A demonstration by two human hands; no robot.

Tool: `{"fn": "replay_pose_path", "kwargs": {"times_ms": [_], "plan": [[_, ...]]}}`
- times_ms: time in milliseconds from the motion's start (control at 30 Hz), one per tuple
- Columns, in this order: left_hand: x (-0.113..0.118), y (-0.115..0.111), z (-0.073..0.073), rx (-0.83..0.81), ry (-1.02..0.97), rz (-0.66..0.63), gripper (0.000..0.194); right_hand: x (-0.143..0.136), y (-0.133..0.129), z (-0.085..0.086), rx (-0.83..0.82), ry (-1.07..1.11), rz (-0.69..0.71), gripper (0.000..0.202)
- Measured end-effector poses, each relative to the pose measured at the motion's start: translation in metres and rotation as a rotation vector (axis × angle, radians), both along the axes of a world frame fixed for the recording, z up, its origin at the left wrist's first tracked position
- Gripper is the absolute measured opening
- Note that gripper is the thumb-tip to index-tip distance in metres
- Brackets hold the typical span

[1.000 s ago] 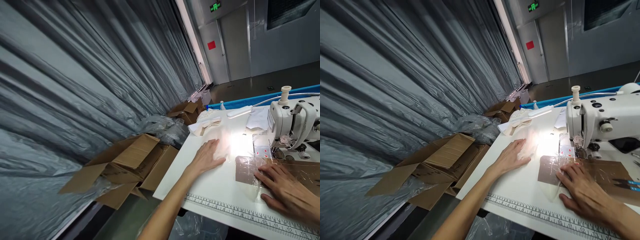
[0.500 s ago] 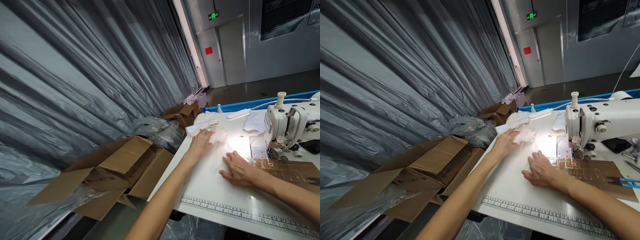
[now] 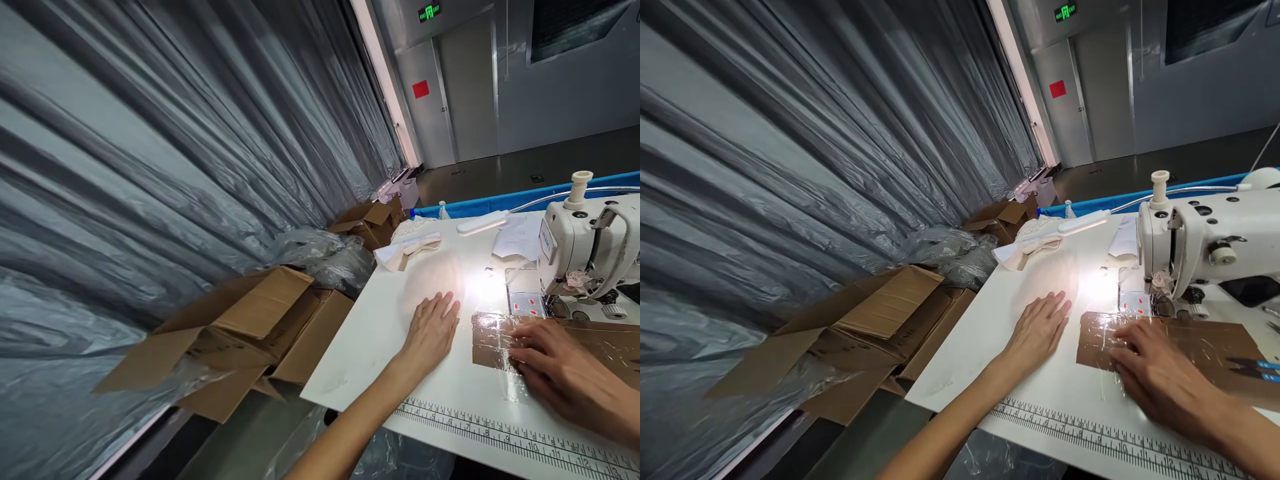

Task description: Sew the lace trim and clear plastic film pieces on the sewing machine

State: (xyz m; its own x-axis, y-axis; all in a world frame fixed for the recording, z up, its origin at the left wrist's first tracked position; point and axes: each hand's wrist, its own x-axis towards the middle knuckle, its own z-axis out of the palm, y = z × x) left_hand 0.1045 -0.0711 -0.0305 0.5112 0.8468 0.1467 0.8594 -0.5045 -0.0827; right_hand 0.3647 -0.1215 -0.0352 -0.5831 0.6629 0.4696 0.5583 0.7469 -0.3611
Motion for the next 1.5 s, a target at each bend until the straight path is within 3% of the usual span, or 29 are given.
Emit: {"fn": "replay_pose_path", "kwargs": {"times_ms": [167, 300, 367, 467, 600, 767, 933, 1033, 1100, 1267, 1333, 1400, 1500], "plan": [[0.003, 0.018, -0.003, -0.026, 0.044, 0.109, 0.04, 0.051, 0.005, -0.014, 0.175, -0.046, -0.123, 0.025], [0.001, 0.019, 0.009, 0.025, -0.121, 0.009, 0.036, 0.07, 0.004, -0.022, 0.284, -0.028, -0.193, 0.025], [-0.005, 0.022, 0.019, 0.101, -0.263, 0.012, 0.033, 0.073, 0.004, -0.024, 0.316, -0.004, -0.209, 0.023], [-0.022, 0.036, 0.032, 0.104, -0.472, 0.186, 0.03, 0.074, 0.004, -0.025, 0.368, 0.013, -0.224, 0.022], [-0.044, 0.061, 0.032, 0.025, -0.565, 0.386, 0.027, 0.074, 0.003, -0.026, 0.36, 0.006, -0.235, 0.022], [-0.048, 0.074, 0.018, 0.013, -0.596, 0.432, 0.017, 0.074, 0.0, -0.024, 0.329, 0.037, -0.242, 0.022], [-0.04, 0.067, 0.033, 0.087, -0.633, 0.403, 0.02, 0.072, -0.001, -0.017, 0.275, 0.066, -0.235, 0.023], [-0.021, 0.053, 0.045, 0.076, -0.634, 0.284, 0.021, 0.069, -0.002, -0.014, 0.248, 0.104, -0.227, 0.023], [0.001, 0.037, 0.046, 0.049, -0.607, 0.08, 0.02, 0.068, -0.003, -0.013, 0.22, 0.112, -0.221, 0.023], [0.071, -0.022, 0.023, -0.121, -0.47, -0.44, 0.024, 0.069, -0.003, -0.012, 0.146, 0.11, -0.229, 0.024], [0.089, -0.041, 0.015, -0.16, -0.436, -0.575, 0.025, 0.07, -0.003, -0.01, 0.125, 0.113, -0.239, 0.025], [0.097, -0.048, 0.013, -0.166, -0.423, -0.64, 0.031, 0.071, -0.003, -0.008, 0.111, 0.111, -0.243, 0.025], [0.095, -0.032, 0.016, -0.176, -0.471, -0.56, 0.03, 0.072, -0.003, -0.006, 0.112, 0.109, -0.241, 0.024]]}}
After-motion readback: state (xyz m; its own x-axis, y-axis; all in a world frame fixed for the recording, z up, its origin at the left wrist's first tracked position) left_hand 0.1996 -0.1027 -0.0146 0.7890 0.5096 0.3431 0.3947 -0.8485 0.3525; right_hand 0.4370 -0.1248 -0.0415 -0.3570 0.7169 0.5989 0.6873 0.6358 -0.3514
